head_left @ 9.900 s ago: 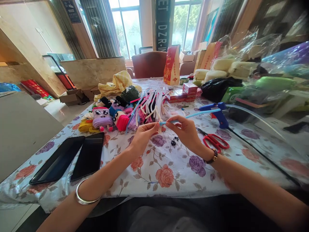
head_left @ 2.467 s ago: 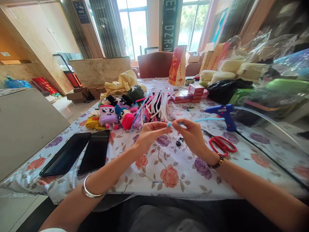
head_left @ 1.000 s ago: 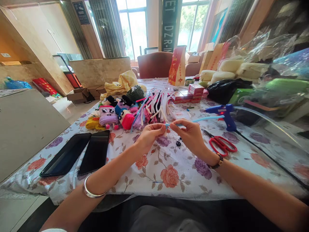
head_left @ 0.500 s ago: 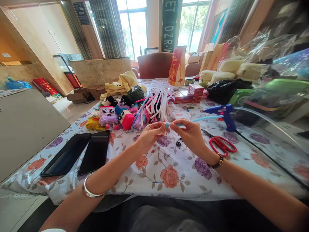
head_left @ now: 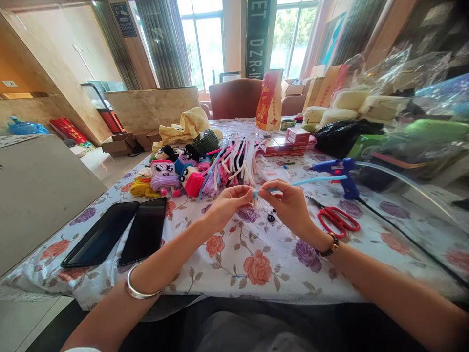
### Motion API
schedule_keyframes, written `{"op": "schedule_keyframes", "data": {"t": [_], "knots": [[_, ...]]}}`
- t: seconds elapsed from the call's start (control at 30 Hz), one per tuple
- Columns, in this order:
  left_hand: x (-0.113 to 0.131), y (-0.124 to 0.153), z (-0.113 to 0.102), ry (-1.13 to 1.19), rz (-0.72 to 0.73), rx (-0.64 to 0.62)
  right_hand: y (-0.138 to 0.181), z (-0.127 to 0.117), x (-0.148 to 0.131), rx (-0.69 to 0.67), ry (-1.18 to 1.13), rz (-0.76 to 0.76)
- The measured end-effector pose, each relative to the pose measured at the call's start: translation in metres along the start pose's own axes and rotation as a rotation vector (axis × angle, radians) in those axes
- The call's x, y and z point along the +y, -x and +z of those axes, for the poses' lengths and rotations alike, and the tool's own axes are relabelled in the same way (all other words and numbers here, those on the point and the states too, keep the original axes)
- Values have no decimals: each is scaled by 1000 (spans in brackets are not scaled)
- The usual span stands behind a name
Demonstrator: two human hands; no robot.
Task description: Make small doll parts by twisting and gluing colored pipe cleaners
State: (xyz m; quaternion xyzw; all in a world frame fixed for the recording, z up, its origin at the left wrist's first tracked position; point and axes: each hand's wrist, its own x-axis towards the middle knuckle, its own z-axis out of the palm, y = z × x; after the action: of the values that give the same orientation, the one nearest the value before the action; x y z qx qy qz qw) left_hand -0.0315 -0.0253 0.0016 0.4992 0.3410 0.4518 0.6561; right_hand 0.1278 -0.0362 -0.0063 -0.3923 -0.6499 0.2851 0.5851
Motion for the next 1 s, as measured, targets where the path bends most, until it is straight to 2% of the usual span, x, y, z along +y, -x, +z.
{"op": "schedule_keyframes", "data": {"t": [0.37,0.73,0.9,1.0], "knots": [[3,3,6,140,-7,-10,0,1,-4,-35,-36,14],[6,4,3,213,-39,-118,0,0,-5,-113,-106,-16],[3,3,4,149,-1,-17,-2,-2,1,-89,-82,-11],[2,4,6,-1,68,119,-1,-2,2,-12,20,-34]]}}
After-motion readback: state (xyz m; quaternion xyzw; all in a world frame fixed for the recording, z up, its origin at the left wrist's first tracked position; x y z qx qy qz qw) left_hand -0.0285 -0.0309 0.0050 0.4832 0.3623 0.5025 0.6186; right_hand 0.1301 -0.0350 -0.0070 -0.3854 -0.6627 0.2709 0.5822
